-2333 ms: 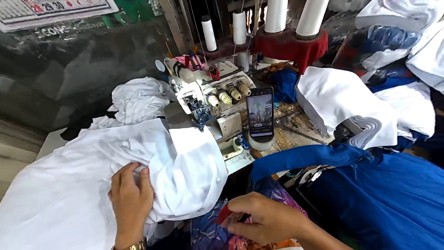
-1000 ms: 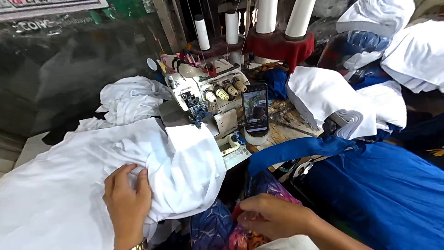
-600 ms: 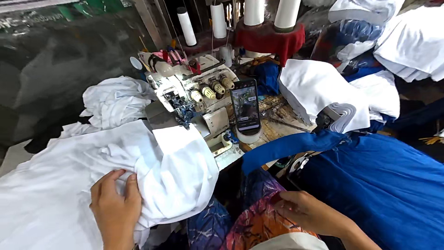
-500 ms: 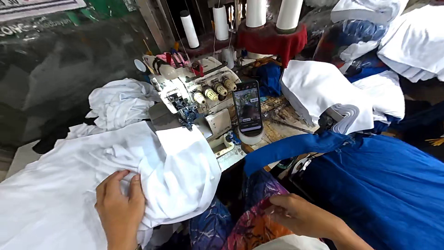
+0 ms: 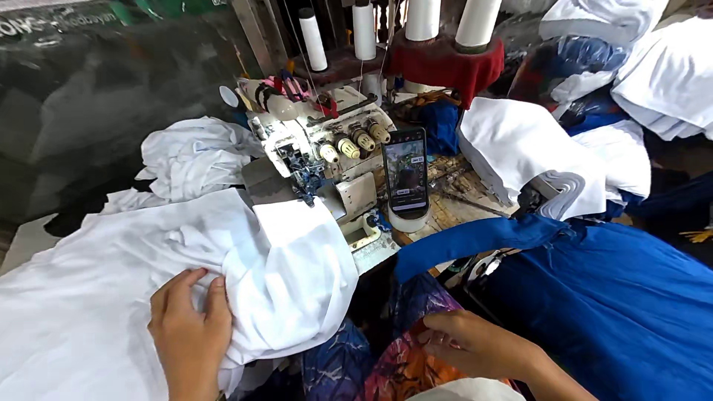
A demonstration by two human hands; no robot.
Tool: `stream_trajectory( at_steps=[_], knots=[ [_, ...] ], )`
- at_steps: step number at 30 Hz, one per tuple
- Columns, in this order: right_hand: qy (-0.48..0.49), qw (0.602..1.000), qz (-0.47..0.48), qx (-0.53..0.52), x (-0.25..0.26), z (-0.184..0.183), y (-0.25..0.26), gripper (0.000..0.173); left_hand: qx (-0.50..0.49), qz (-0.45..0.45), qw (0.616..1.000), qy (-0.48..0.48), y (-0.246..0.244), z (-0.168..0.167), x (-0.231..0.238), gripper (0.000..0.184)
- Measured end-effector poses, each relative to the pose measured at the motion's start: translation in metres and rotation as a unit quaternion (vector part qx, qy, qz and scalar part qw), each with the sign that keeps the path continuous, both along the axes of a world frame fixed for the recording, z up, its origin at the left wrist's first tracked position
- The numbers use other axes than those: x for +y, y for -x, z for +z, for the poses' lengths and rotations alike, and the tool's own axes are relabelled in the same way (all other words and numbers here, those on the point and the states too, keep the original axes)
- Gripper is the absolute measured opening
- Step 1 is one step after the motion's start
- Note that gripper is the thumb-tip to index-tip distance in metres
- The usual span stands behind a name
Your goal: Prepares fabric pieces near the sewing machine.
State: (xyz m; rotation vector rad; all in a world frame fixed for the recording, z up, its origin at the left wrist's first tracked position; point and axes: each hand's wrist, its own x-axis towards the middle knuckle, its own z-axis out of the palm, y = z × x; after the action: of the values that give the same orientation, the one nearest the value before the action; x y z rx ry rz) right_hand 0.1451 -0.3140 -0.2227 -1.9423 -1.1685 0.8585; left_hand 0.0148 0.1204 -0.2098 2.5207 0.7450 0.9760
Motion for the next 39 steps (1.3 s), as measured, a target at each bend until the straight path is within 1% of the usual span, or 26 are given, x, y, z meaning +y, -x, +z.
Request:
stream_trajectory(
  at_steps=[11,26,39],
  knots=[
    [-0.005,1.000,0.025,-0.016,0.0068,-0.0014,0.0022,0.024,0.000,0.007,1.000,0.007,0.0005,-0.0010,-0.0010,0.048],
    [0.022,1.000,0.016,-0.014,0.0046,0.0000,0.0036,0.025,0.001,0.009,1.000,0.003,0.0002,0.0002,-0.0015,0.048],
    [0.009,1.000,0.008,-0.023,0.0011,-0.0055,0.0011,0.026,0.001,0.010,1.000,0.001,-0.0002,-0.0008,-0.0004,0.047]
  ],
)
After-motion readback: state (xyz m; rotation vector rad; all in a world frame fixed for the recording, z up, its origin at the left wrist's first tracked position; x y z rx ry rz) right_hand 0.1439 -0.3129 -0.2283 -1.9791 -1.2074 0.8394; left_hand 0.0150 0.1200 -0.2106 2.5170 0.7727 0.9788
